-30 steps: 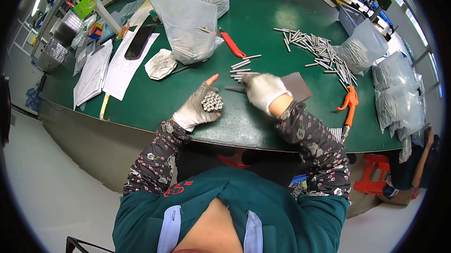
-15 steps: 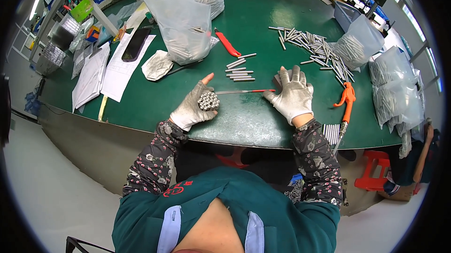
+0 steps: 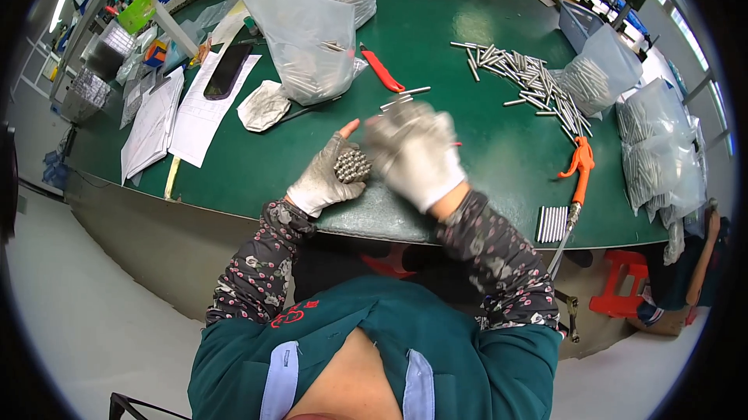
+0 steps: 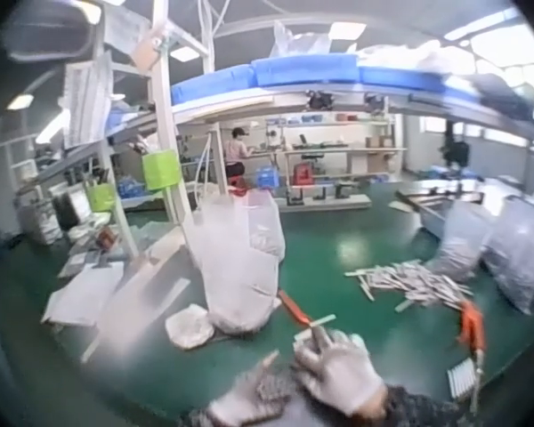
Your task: The recorder is seen bundling small metal rods together, cleaning them with an air gun, and then placing them into plastic bags at a factory workbench.
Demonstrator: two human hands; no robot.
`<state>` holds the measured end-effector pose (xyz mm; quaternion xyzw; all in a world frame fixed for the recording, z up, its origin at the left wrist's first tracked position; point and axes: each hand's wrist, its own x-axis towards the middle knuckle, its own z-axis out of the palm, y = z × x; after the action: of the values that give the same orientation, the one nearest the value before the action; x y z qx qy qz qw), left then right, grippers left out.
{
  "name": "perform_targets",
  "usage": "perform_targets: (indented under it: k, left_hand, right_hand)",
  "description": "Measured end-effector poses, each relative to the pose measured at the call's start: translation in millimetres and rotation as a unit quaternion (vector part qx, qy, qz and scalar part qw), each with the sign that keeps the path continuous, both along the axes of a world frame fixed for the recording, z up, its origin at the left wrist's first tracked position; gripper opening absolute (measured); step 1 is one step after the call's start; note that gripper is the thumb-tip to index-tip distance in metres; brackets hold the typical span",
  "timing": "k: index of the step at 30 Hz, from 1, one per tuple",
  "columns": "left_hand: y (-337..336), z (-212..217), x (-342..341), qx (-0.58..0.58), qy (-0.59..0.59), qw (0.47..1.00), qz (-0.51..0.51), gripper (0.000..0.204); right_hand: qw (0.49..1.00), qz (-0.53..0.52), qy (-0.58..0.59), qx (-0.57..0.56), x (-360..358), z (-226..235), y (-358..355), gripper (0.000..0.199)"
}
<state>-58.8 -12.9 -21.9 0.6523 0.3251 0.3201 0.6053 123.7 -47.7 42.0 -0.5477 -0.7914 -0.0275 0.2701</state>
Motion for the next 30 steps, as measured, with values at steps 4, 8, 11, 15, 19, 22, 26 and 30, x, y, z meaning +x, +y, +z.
perform_targets:
  k: [4,8,11,15,19,22,26,30]
  left_hand:
    - [4.7,-7.7,-5.9,-0.013,0.066,0.998,-0.017,0.101]
    - [2.6,-4.8,-0.9,0.031,0.031,0.999,0.007,0.1]
    - [6.4,-12.7,-4.2,0.054,0.053,0.997,0.012,0.099]
    - [5.8,-10.1,-1.7,0.081,0.072,0.994,0.016,0.097]
    - [5.8,-18.6,-0.9,0.044,-0.007,0.999,0.023,0.091]
    - [0.3,-1.7,-0.1,-0.008,0.013,1.0,0.015,0.089]
    - [1.4,-4.8,-2.7,0.009,0.034,0.999,-0.003,0.091]
    - [4.4,-9.3,-2.3,0.031,0.025,0.999,0.006,0.089]
  right_hand:
    - [0.988,0.147,0.05,-0.005,-8.4,14.8,-7.0,0.026]
    - [0.995,-0.056,-0.087,0.004,-2.8,6.3,4.2,0.027]
    - [0.996,0.062,-0.029,0.052,-3.3,14.6,1.8,0.025]
    - [0.993,0.064,-0.043,0.092,-2.1,5.3,0.8,0.018]
    - [0.988,0.139,0.003,0.073,-10.6,11.8,-10.0,0.018]
    - [0.993,0.12,-0.015,0.009,-7.7,6.1,-12.5,0.032]
    - [0.992,0.088,-0.02,0.085,0.5,5.6,-5.6,0.027]
    - [0.996,0.088,0.01,-0.005,2.5,-2.6,-1.5,0.027]
